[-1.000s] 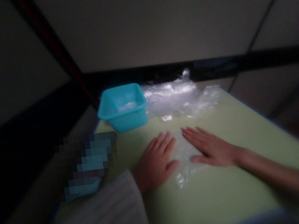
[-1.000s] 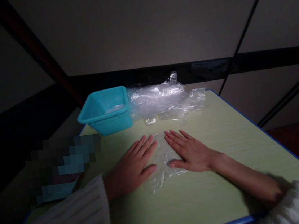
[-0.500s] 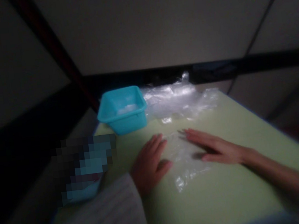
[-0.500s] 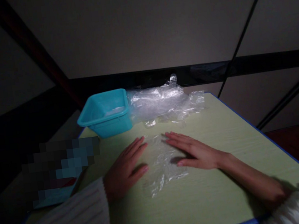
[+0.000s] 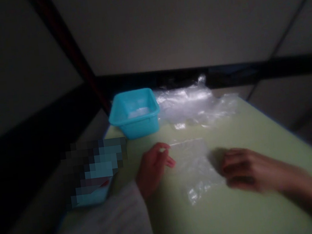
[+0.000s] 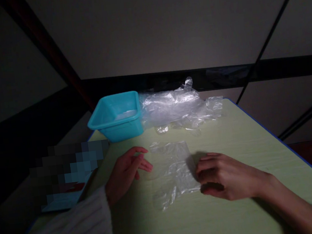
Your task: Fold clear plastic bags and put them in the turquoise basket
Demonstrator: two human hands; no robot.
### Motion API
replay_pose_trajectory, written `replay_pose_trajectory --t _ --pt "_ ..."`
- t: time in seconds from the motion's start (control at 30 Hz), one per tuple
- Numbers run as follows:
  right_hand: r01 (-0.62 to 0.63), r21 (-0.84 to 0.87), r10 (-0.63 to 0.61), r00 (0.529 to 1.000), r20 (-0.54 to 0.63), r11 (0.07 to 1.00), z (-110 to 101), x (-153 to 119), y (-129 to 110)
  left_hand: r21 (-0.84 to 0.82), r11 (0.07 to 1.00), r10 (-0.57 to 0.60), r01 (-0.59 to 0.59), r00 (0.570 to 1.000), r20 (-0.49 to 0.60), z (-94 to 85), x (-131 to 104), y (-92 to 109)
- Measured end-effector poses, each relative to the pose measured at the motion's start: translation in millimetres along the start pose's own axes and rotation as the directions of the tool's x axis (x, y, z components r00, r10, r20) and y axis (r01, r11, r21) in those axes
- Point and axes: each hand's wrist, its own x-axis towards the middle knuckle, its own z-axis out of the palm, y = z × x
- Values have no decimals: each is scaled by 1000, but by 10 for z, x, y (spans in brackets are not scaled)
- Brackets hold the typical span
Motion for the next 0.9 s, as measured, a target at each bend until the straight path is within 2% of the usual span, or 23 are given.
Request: replay_pose_trajectory --t 0.17,0.37,0.7,0.9 --pt "11 -108 -11 1000 -2 994 9 -34 -22 19 1000 11 -11 1000 5 9 4 -8" --pt "35 -192 -48 997 -66 981 59 -24 -58 56 998 21 -22 999 26 15 -9 -6" --pt "26 -195 -32 999 -29 980 32 -42 -92 76 996 47 -47 999 12 13 -1 -40" --pt "0 -260 -15 998 -58 966 59 -26 -129 98 992 75 -76 997 13 12 10 -23"
